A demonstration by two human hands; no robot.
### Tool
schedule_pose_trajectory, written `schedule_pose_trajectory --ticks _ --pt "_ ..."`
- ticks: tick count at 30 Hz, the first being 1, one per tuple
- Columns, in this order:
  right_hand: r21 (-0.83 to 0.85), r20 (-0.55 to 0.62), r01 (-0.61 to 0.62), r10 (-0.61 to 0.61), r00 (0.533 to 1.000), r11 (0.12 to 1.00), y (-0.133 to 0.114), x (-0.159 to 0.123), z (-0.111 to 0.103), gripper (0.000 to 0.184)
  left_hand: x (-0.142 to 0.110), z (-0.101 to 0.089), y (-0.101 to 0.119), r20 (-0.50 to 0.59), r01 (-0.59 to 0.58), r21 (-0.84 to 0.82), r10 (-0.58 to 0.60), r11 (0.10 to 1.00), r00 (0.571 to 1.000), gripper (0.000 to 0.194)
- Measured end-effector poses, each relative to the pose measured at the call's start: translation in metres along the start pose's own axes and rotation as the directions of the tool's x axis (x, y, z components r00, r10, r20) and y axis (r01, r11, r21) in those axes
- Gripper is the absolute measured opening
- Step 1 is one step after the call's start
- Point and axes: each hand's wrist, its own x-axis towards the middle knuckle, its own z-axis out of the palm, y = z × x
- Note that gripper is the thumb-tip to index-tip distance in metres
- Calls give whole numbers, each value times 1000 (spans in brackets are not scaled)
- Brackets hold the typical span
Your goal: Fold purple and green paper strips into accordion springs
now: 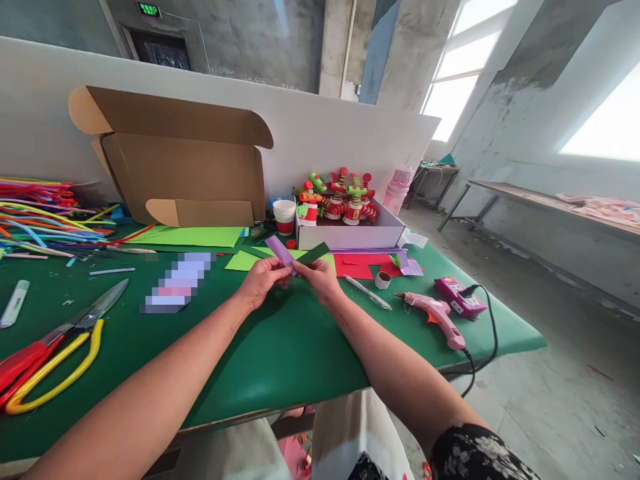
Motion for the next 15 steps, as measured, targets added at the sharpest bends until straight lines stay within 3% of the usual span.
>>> schedule_pose_trajectory --ticks 3,8,15 --pt "-102 -25 43 -45 999 994 -1 1 -3 33 0 0 1 -38 -24 -40 22 999 999 43" --pt "-144 17 -18 20 1000 989 0 2 -2 26 4 0 -1 -179 -97 0 95 995 979 42" --pt "-257 -31 -63 57 998 964 1 2 -1 20 13 -10 2 -326 -113 -167 53 979 944 43"
